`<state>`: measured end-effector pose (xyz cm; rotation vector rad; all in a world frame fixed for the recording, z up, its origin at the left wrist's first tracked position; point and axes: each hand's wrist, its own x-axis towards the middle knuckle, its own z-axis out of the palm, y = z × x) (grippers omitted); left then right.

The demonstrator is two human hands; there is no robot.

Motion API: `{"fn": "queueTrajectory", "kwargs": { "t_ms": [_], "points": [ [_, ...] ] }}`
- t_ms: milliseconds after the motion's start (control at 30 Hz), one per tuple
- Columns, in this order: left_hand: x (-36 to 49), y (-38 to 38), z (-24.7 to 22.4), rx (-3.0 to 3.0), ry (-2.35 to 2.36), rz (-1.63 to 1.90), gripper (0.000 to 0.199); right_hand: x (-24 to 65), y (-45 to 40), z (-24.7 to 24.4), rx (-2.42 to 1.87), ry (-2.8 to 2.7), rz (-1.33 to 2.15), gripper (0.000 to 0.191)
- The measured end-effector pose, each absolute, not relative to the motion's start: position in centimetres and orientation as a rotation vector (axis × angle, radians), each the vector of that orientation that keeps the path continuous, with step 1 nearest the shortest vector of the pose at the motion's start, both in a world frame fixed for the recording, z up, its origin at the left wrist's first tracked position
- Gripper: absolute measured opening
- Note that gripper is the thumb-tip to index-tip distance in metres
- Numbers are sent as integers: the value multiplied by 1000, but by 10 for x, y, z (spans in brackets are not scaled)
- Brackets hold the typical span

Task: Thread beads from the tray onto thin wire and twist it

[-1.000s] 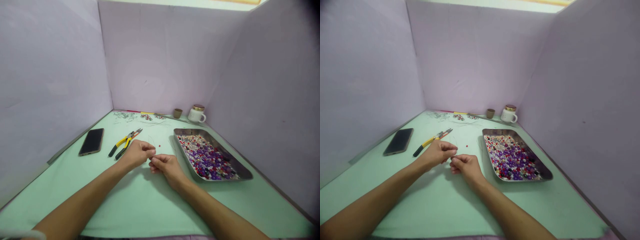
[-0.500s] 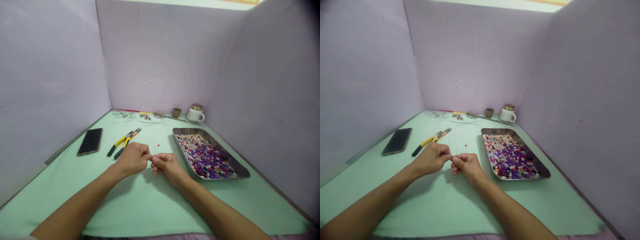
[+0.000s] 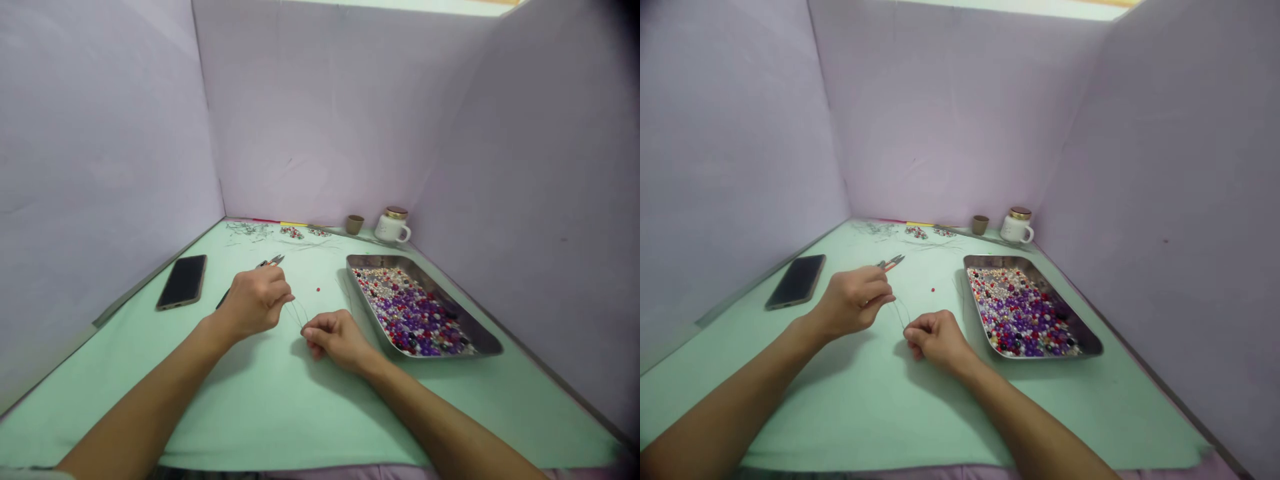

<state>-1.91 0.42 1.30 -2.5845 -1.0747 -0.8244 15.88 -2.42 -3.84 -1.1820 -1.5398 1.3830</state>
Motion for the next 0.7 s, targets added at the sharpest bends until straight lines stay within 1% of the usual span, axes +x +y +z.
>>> {"fn": "queueTrajectory", "kwargs": {
  "t_ms": [67, 167, 267, 367, 467, 600, 700],
  "points": [
    [-21, 7, 14, -2603, -1164, -881, 21, 158, -28, -35, -1149, -1573, 1379, 13],
    [-23, 11, 16, -2681, -1432, -996, 18, 158, -31, -32, -1109, -1585, 1314, 14],
    [-26, 17, 18, -2802, -1729, -1094, 20, 158, -31, -33, -1107, -1570, 1299, 14],
    [-29, 22, 21, -2907, -1867, -1168, 21, 157, -31, -35, -1107, -1579, 1336, 14],
    [-31, 23, 23, -2994, -1804, -1153, 24, 155, -31, -37, -1126, -1578, 1384, 13],
    [-29, 20, 23, -3116, -1537, -998, 16, 155, -30, -38, -1164, -1572, 1402, 12],
    [-26, 16, 20, -2986, -1281, -984, 13, 156, -29, -41, -1170, -1557, 1399, 11]
  ]
}}
